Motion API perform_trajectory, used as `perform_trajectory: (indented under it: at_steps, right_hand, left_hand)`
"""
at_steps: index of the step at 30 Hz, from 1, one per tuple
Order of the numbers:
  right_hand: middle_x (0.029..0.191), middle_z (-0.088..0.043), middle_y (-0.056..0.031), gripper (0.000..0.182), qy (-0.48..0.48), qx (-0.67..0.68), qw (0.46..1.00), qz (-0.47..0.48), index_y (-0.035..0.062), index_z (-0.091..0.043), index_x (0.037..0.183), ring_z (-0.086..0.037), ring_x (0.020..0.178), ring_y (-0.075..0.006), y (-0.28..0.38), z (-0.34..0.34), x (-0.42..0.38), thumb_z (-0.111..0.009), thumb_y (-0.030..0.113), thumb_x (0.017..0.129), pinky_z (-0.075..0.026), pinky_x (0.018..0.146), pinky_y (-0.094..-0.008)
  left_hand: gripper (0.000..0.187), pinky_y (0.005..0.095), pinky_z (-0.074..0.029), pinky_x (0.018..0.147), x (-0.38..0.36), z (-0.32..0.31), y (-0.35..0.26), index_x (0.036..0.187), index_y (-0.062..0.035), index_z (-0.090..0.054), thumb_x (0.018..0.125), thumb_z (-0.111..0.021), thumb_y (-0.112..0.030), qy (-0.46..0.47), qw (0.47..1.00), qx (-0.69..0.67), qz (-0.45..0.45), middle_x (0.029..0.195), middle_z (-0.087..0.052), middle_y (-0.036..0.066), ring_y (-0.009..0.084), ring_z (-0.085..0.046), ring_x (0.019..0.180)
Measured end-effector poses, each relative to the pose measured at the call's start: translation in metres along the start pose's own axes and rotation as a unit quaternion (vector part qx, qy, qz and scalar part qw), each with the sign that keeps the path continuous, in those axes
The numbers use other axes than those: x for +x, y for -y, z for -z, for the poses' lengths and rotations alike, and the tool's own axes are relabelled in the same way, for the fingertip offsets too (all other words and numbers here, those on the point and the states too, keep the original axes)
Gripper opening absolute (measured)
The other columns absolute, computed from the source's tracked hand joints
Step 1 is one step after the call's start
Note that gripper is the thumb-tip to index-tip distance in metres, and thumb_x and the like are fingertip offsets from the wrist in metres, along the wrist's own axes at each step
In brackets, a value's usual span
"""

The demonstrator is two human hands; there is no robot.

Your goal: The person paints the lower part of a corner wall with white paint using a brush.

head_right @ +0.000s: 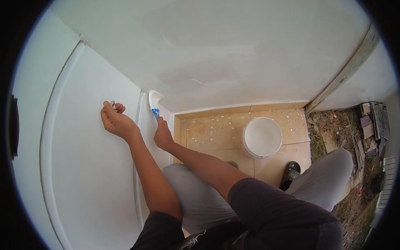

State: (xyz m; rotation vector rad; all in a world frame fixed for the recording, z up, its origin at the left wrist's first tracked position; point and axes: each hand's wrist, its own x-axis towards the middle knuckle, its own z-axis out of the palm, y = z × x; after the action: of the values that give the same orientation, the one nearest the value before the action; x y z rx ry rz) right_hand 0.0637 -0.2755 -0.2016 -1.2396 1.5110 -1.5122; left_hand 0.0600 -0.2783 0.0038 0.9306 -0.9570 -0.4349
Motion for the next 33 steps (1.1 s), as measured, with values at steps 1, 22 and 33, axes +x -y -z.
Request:
perform_trajectory:
  at_steps: [1,22,33]
  right_hand:
    - [0.098,-0.047,-0.0324,0.039,-0.004,0.011,1.0,0.011,-0.0054,-0.034,0.122,-0.05,0.092,-0.0466,0.002,-0.003,0.0,-0.039,-0.01,0.084,-0.039,0.08,-0.0512]
    - [0.079,-0.055,-0.0159,0.026,-0.313,-0.154,0.937,-0.028,0.002,-0.043,0.119,-0.054,0.063,-0.025,-0.029,0.286,-0.057,-0.047,0.0,0.093,-0.042,0.059,-0.0367]
    - [0.09,-0.052,-0.0283,0.035,-0.349,-0.111,0.93,0.004,-0.0028,-0.034,0.125,-0.053,0.076,-0.0457,-0.028,0.192,-0.018,-0.042,-0.004,0.091,-0.041,0.07,-0.0475]
  left_hand:
    - [0.031,0.0262,-0.044,0.064,0.001,0.001,0.001,0.077,-0.0018,-0.055,0.096,-0.054,-0.026,0.002,1.0,0.006,0.0,0.068,-0.055,0.003,0.0121,-0.05,0.064]
    - [0.032,0.0274,-0.044,0.066,-0.015,-0.006,-0.001,0.077,-0.0014,-0.057,0.096,-0.054,-0.027,0.05,0.998,-0.024,0.044,0.069,-0.054,0.003,0.013,-0.05,0.066]
    - [0.032,0.0276,-0.044,0.066,-0.012,0.003,-0.003,0.077,-0.0013,-0.057,0.095,-0.054,-0.027,0.055,0.998,-0.008,0.037,0.07,-0.055,0.004,0.0133,-0.05,0.067]
